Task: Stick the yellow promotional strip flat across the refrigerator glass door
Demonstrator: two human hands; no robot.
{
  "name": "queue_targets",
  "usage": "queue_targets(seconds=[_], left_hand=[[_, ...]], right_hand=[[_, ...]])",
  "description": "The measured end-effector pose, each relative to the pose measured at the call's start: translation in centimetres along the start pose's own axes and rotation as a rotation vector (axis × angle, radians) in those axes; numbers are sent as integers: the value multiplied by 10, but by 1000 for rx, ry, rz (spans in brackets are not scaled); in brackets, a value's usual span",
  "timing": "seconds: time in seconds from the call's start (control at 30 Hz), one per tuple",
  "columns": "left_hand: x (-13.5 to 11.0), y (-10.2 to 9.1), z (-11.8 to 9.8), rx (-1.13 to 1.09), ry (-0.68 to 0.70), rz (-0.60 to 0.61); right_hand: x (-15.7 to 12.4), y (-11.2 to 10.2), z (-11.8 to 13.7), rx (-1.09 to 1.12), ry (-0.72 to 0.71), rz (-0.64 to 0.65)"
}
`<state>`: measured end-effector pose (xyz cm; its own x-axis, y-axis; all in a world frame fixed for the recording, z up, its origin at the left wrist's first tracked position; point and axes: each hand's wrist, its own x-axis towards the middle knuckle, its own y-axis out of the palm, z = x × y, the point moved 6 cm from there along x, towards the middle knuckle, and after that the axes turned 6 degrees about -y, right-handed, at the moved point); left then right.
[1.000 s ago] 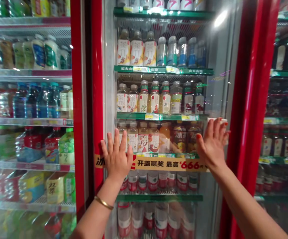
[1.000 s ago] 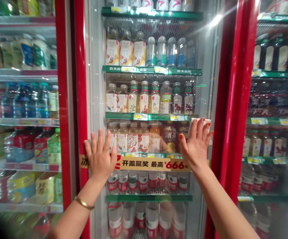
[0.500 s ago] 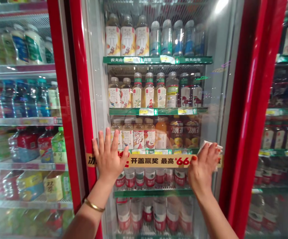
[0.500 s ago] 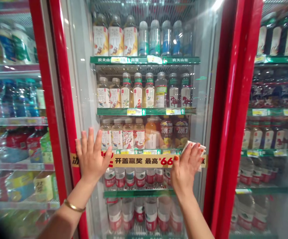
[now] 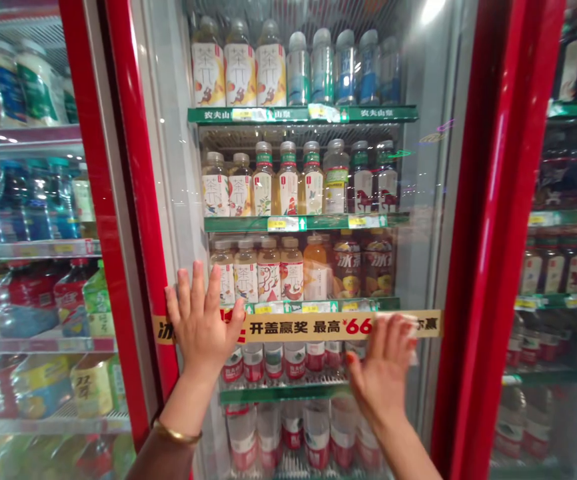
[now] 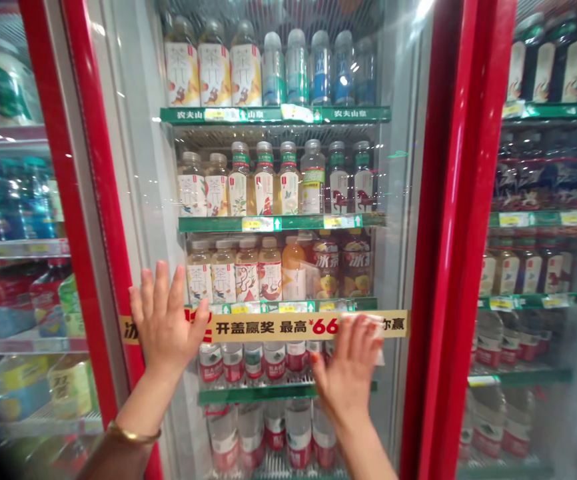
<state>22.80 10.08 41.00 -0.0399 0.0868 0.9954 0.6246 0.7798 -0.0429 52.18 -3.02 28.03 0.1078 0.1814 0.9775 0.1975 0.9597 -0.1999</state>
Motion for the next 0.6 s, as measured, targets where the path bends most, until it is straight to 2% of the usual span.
queue_targets(seconds=[0.07,0.1,0.13,0.17,0.2,0.23,0.33,0.4,0.43,0.5,0.57,0.6], left_hand=[[0,0,0,-2,2,1],[-1,-1,0,-3,5,-3],[-1,-1,1,-2,9,-4],[-1,-1,1,-2,13,-3],[-2,-1,1,-2,16,0],[-2,-1,2,-2,18,4],[-2,0,3,-4,10,19],[-2,1,3,-6,-5,23],[-2,1,4,-9,-10,26],[-2,1,3,-14,-13,25],[-3,0,3,-12,-8,18],[-3,-1,3,-10,-4,10]], right_hand=[[-24,9,51,-1,-335,79],[-42,12,68,-1,-491,103],[-61,13,76,-2,-602,111],[-74,13,73,-8,-645,111],[-79,11,62,-17,-613,100],[-75,8,44,-24,-515,82],[-31,1,-9,-9,-95,27],[-2,0,-11,10,60,3],[5,1,0,12,61,12],[-5,8,38,5,-93,64],[-49,16,73,-6,-367,115],[-77,17,81,-7,-495,105]])
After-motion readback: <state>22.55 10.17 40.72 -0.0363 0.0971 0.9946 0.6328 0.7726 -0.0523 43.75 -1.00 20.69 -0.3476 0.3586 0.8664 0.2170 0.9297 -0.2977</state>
